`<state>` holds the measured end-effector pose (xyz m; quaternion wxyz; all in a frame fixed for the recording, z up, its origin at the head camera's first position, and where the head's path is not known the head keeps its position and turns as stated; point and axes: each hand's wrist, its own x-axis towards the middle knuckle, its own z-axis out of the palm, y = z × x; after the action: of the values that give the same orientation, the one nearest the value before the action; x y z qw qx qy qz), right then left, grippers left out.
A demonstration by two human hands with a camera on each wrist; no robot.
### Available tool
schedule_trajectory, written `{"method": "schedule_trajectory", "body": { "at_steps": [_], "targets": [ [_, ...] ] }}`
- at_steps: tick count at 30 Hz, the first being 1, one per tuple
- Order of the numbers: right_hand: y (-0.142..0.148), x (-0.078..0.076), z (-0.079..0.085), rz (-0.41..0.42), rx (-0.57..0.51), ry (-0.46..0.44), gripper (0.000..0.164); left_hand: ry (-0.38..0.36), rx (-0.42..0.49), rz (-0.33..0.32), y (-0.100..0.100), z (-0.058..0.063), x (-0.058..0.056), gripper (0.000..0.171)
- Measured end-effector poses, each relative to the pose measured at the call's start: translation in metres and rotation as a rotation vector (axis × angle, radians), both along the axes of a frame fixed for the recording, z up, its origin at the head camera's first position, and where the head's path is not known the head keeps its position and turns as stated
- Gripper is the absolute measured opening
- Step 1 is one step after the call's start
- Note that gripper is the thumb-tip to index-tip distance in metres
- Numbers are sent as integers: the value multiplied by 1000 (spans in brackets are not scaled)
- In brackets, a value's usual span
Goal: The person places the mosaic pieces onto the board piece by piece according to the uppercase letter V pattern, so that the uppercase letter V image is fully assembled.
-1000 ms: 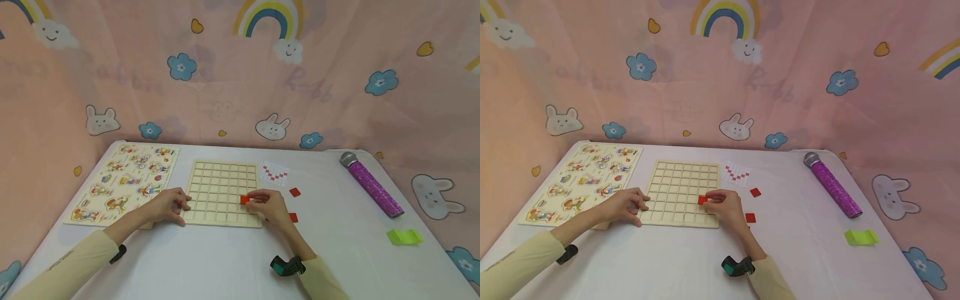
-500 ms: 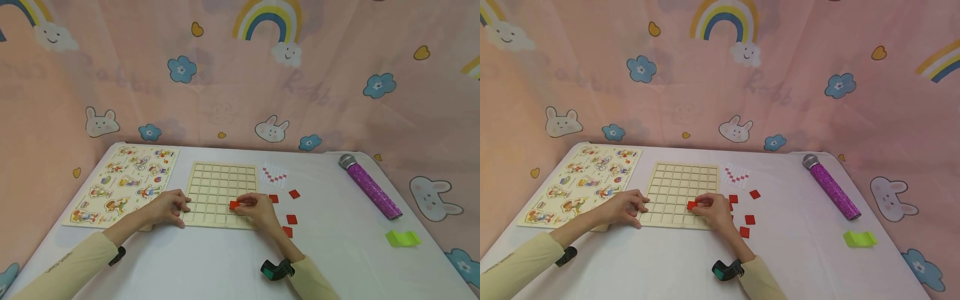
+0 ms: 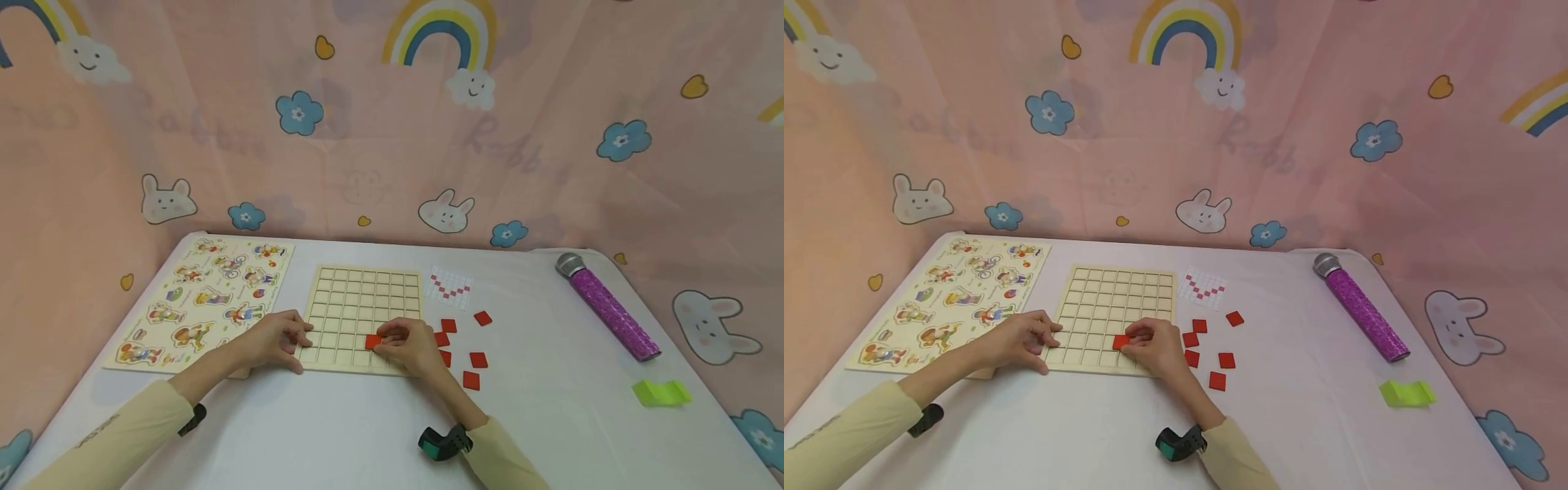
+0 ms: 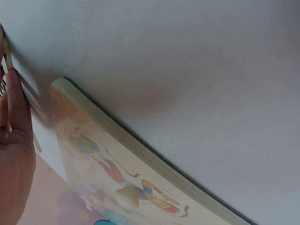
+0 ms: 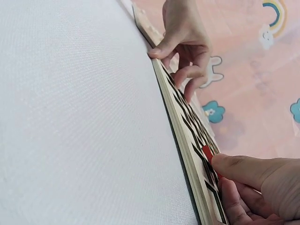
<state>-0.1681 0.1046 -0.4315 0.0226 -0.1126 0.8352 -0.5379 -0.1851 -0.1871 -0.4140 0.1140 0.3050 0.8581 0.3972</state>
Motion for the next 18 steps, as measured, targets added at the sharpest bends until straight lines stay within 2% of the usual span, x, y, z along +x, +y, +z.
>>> {"method": "schedule_trajectory", "body": {
  "at_steps": [13, 18],
  "targets": [
    [-10, 0, 0, 28, 12, 35, 27, 9, -10, -2, 0, -2, 0, 28],
    [-12, -1, -2, 46, 7, 96, 24, 10, -21, 4, 0, -3, -2, 28]
  ]
}}
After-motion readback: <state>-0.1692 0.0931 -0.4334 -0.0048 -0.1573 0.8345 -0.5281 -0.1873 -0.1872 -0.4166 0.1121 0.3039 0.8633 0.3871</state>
